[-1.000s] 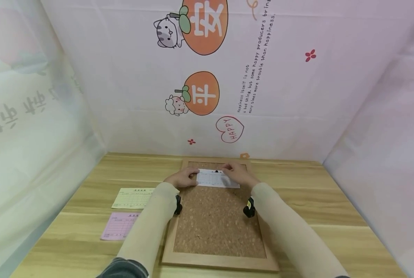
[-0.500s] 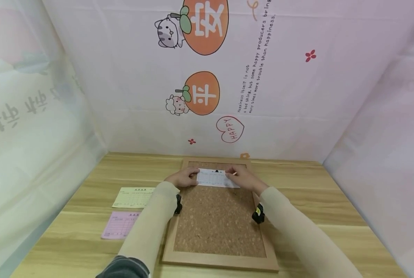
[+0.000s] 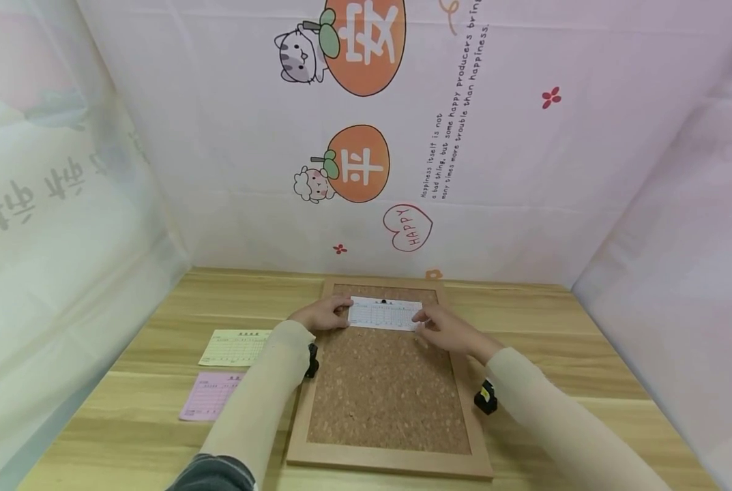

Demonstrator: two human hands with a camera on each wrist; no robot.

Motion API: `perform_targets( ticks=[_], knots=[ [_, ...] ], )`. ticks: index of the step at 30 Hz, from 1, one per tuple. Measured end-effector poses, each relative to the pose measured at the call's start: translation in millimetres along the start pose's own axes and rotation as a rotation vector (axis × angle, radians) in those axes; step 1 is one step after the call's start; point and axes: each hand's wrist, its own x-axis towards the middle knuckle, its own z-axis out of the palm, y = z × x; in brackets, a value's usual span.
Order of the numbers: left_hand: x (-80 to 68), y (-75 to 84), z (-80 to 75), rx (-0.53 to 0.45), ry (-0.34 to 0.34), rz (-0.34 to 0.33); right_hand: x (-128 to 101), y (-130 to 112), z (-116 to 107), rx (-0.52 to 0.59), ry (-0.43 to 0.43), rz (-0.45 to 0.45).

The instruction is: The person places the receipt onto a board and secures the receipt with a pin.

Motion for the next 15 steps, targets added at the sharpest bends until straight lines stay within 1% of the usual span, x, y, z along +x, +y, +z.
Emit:
perform_targets(
  ticks=[3,7,10,15],
  knots=[
    [0.1,-1.2,0.2,-0.022,-0.007,-0.001,-11.8,3.0,-3.4,0.004,-0.030,0.004],
    [-0.3,-4.1,1.9,-0.039,0.010,0.001,-29.9,6.7,-6.8,-0.008,-0.059,-0.020],
    [-1.2,-5.2,2.5,-0.083,0.035,0.000,-45.5,9.9,-7.9,-0.056,-0.059,-0.006],
    [-4.2,-4.4,1.7,-0.168,0.060,-0.041,-68.2,16.8,-8.2,-0.149,-0.052,0.027]
  ],
)
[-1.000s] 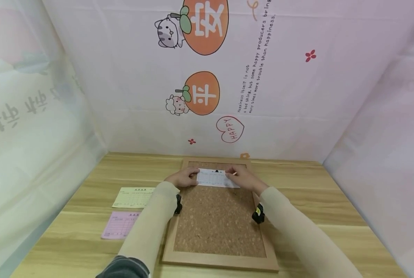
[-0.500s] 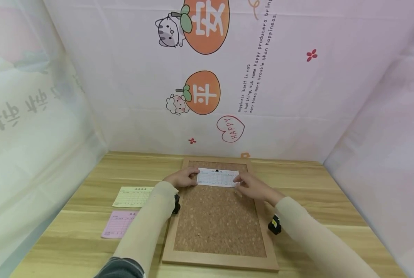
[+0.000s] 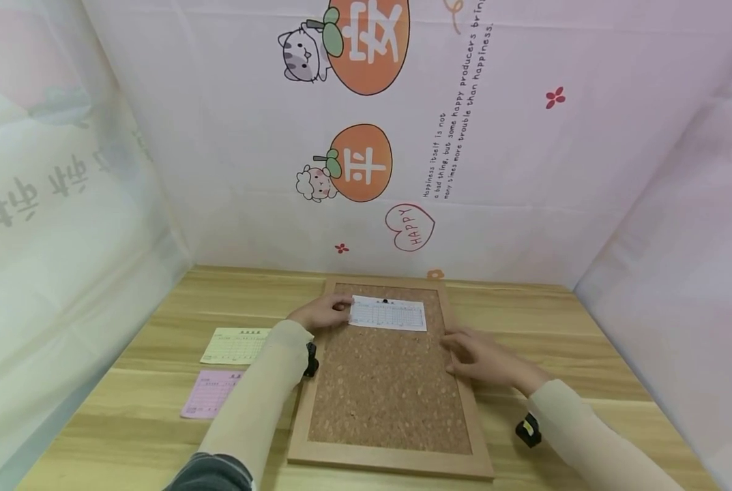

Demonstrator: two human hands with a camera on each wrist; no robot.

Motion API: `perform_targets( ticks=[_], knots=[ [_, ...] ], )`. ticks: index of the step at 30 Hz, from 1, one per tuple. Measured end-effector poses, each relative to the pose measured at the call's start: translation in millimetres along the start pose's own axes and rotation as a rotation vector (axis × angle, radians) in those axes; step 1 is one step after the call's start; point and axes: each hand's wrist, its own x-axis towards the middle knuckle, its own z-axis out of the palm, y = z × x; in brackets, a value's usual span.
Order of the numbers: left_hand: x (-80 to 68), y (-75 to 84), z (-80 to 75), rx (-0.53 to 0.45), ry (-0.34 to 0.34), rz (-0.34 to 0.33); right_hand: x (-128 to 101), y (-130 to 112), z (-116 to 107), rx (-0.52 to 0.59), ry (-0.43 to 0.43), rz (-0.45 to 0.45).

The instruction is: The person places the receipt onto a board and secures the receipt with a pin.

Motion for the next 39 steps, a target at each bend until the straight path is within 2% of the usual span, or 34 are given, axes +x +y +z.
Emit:
perform_targets(
  ticks=[9,18,24,32,39],
  knots=[
    [0.6,-1.5,0.7,-0.054,0.016,-0.018,-22.0,9.5,-1.5,0.017,-0.027,-0.020],
    [-2.4,-0.8,-0.7,-0.161,0.057,-0.017,-29.2,16.2,1.3,0.065,-0.064,0.019],
    [-9.1,0.5,-7.4,-0.049,0.064,0.022,-29.4,16.8,1.6,0.080,-0.061,0.011],
    [-19.9,-7.9,-22.8,0.033,0.061,0.167,-30.0,17.4,2.8,0.086,-0.066,0.009],
    [-39.9,-13.3,-41.0,0.063,0.077,0.161,-30.0,17.4,2.6,0.104,-0.057,0.014]
  ],
)
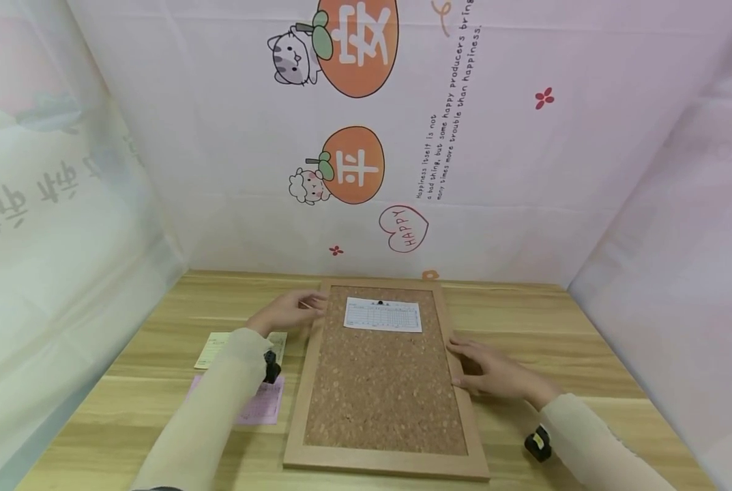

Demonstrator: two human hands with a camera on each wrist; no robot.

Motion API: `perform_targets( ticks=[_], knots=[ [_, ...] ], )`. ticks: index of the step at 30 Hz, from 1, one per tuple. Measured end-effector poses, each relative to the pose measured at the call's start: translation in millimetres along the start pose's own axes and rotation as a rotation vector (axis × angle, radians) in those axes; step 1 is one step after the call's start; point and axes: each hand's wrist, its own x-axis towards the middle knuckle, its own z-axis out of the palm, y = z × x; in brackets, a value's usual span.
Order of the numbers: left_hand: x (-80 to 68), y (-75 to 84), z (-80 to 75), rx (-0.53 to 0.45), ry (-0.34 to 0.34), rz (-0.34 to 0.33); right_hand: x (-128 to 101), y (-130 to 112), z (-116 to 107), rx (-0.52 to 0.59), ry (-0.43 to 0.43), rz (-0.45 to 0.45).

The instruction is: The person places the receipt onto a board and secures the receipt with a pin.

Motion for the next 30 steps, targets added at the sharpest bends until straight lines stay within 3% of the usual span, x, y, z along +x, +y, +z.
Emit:
perform_targets(
  ticks=[9,18,22,30],
  knots=[
    [-28.5,-13.4,-24.0,0.019,0.044,-0.023,1.6,-0.3,0.1,0.016,0.006,0.009],
    [-58.4,-22.0,-42.3,0.022,0.079,-0.037,-1.4,-3.6,4.0,-0.039,0.046,0.012],
    [-70.2,-26.8,-52.1,0.015,0.097,-0.084,-4.0,-6.1,6.9,-0.065,0.078,0.003],
    [-90.1,-33.6,-67.3,0.004,0.120,-0.115,-7.1,-5.6,13.8,-0.081,0.114,-0.021]
  ],
)
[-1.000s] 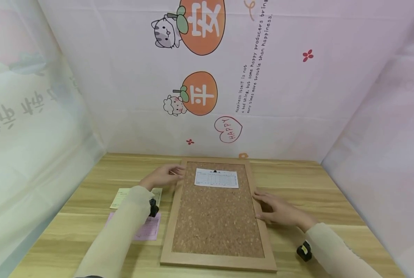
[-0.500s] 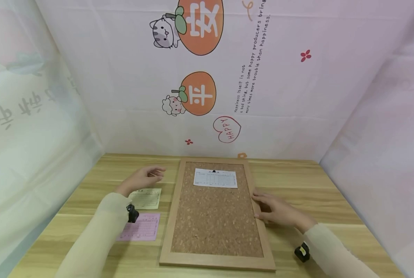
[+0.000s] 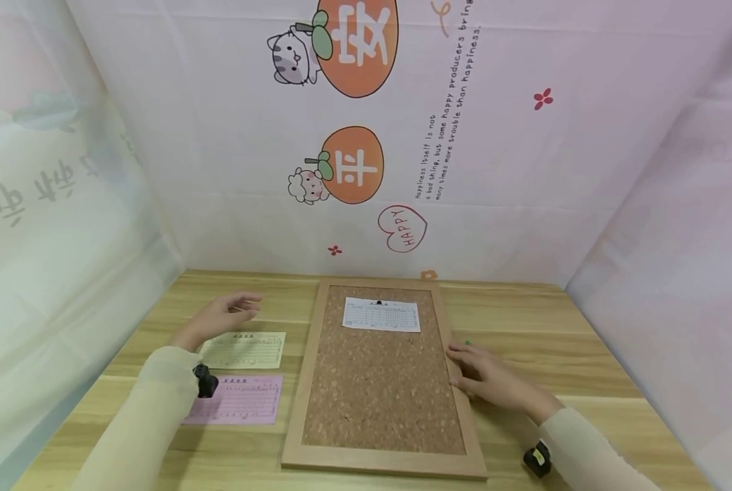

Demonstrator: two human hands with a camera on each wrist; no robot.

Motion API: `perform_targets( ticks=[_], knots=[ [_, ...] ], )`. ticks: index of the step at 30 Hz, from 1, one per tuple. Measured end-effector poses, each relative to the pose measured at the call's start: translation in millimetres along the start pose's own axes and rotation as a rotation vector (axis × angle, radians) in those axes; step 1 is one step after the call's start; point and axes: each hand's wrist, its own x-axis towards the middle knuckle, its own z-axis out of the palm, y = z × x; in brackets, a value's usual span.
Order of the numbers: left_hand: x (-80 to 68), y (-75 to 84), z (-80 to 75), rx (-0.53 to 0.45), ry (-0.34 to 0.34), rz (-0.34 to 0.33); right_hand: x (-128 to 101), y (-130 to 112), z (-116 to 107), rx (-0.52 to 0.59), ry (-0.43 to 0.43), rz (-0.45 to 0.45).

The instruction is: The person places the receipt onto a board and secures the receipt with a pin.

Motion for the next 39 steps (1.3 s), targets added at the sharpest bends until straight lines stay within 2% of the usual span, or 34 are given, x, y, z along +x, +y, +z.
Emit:
perform_targets(
  ticks=[6,12,15,21,27,35,39],
  knots=[
    [-7.7,-7.6,-6.0,0.011,0.021,0.006,-3.3,1.3,-0.1,0.006,0.005,-0.011],
    [-13.8,-22.7,-12.9,0.035,0.029,-0.001,-3.9,2.3,0.5,0.048,-0.013,0.001],
    [-17.6,-32.1,-17.1,0.044,0.023,-0.037,-3.5,2.3,0.6,0.062,-0.010,0.015],
    [-33.1,-47.6,-23.5,0.023,-0.037,-0.145,-3.8,1.3,1.5,0.060,-0.007,0.004],
    [-40.3,-63.2,-24.2,0.051,-0.042,-0.163,-3.9,0.2,1.9,0.072,-0.008,0.005],
    [-48.3,-55.0,-24.4,0.095,-0.057,-0.213,-3.1,3.2,3.6,0.097,-0.009,-0.003],
    [-48.9,-50.8,-23.1,0.114,-0.055,-0.266,-3.8,3.7,3.9,0.097,-0.008,-0.001]
  ],
)
